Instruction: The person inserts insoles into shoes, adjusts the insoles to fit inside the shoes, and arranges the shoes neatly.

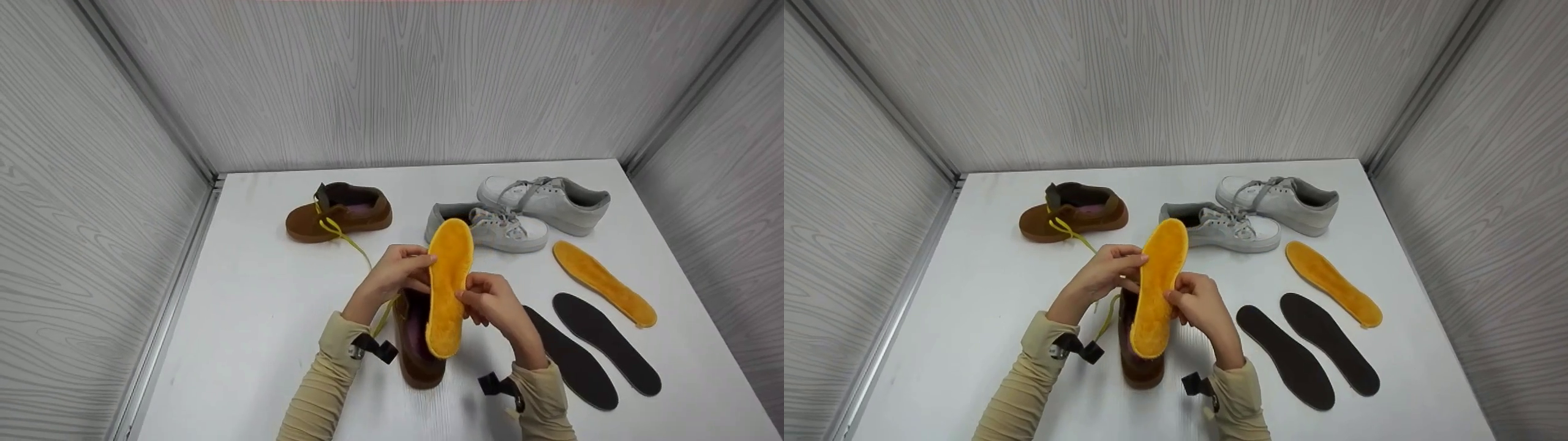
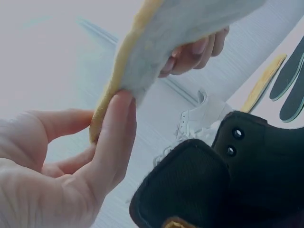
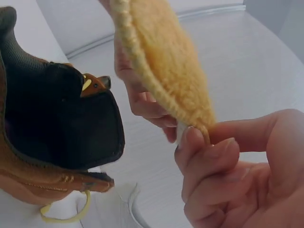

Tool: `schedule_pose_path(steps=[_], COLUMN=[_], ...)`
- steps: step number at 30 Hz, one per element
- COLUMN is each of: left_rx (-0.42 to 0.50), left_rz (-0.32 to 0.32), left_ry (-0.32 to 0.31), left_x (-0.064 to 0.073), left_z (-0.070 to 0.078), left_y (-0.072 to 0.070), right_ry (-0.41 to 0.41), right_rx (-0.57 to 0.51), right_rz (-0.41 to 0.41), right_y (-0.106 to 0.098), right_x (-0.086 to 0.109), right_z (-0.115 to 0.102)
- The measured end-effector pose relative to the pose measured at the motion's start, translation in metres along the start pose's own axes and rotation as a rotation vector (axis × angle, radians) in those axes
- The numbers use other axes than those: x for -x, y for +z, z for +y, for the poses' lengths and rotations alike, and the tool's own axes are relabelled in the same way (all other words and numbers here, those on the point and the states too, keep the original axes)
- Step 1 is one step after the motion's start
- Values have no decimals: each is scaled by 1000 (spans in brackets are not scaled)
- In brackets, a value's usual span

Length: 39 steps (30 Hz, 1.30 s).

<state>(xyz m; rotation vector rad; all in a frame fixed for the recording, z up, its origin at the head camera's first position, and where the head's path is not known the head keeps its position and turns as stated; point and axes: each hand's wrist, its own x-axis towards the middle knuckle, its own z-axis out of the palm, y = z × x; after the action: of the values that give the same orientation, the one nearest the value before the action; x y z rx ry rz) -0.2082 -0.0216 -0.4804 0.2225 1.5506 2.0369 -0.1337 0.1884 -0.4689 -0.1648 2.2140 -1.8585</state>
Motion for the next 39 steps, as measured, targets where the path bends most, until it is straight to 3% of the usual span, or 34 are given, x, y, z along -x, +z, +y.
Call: schedule_pose_path(steps=[4, 6, 13, 24, 32, 35, 39], left_rx=[-22, -42, -125, -269, -287, -316, -453], left_rz=[104, 143, 259, 304, 281, 332, 461], left_ry=[0, 3, 10, 47, 45, 120, 358], left_x=[5, 9, 21, 36, 39, 37, 31], left_z=[-5, -8, -13, -18, -22, -23, -27], left_y=[-3, -3, 2, 11, 15, 15, 13], right_ry=[7, 12, 80, 75, 39, 14, -23], right_rx=[81, 154, 369, 775, 827, 808, 764], right_rz=[-64, -51, 144, 319, 375, 376, 361], right_y=[8, 13, 39, 74, 77, 77, 74], right_x=[3, 5, 13, 20, 22, 23, 25], right_z=[0, -1, -10, -18, -17, -19, -22])
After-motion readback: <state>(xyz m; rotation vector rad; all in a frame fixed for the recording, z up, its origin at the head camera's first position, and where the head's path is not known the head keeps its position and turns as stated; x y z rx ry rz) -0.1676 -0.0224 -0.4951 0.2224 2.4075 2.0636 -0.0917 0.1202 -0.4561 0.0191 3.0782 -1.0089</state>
